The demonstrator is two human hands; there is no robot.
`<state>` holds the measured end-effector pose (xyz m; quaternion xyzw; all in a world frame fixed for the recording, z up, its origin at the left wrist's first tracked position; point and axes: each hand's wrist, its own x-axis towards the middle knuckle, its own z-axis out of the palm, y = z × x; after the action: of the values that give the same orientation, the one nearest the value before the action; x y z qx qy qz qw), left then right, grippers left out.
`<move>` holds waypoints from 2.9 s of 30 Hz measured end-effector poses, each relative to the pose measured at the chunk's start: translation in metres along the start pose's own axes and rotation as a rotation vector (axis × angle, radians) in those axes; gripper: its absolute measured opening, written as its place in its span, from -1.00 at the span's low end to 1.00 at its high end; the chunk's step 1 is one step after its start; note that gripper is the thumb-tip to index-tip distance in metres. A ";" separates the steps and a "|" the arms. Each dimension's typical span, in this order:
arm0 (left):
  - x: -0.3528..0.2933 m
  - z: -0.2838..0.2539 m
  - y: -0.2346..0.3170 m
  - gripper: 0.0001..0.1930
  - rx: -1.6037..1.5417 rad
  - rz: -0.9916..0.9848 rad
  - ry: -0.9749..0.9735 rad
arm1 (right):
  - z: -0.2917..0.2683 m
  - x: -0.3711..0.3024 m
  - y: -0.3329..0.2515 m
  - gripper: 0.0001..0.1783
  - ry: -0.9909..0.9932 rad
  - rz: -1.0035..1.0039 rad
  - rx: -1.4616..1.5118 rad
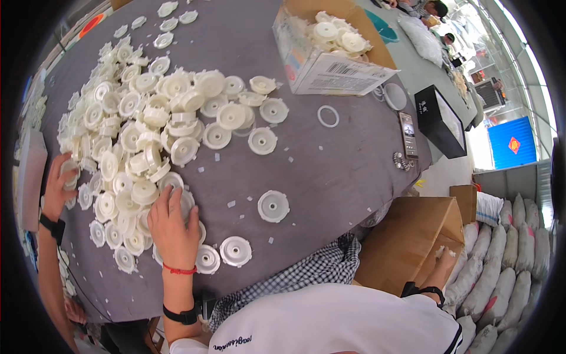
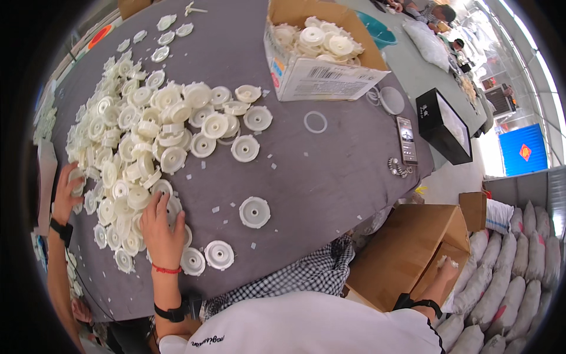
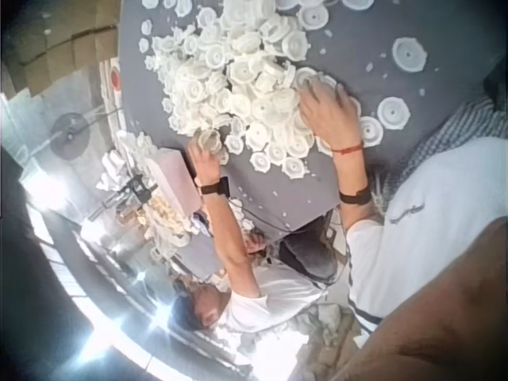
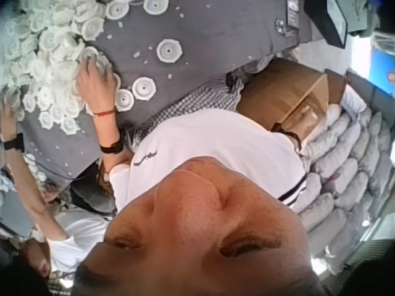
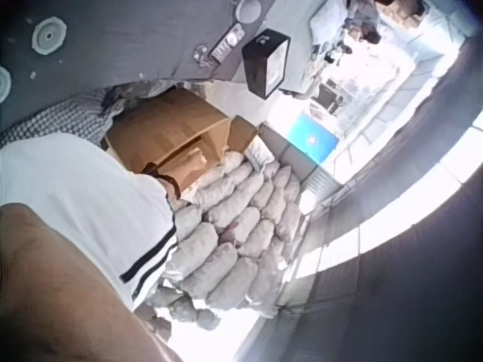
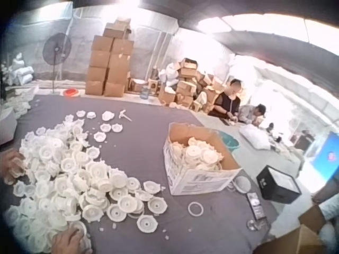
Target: Assembling circular white plastic components at a manufacturing workstation.
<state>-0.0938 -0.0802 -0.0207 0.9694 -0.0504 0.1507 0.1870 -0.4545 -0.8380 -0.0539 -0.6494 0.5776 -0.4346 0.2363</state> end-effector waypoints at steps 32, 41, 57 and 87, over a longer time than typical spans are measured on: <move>-0.013 0.018 0.015 -0.55 -0.528 0.125 -0.177 | 0.283 -0.549 -0.415 -0.24 -1.061 -1.624 0.339; -0.007 0.010 0.009 -0.59 -0.623 0.184 -0.199 | 0.255 -0.558 -0.389 -0.24 -1.259 -1.802 0.223; -0.001 0.019 -0.006 -0.72 -0.207 -0.118 0.088 | 0.234 -0.515 -0.395 -0.52 -2.119 0.955 0.743; -0.027 0.037 0.076 -0.40 -2.617 -0.932 -0.717 | 0.185 -0.371 -0.281 -0.40 -1.887 0.578 0.940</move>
<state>-0.1211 -0.1633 -0.0352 0.0163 0.1226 -0.3253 0.9375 -0.1301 -0.4570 -0.0296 -0.4058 0.0711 0.1327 0.9015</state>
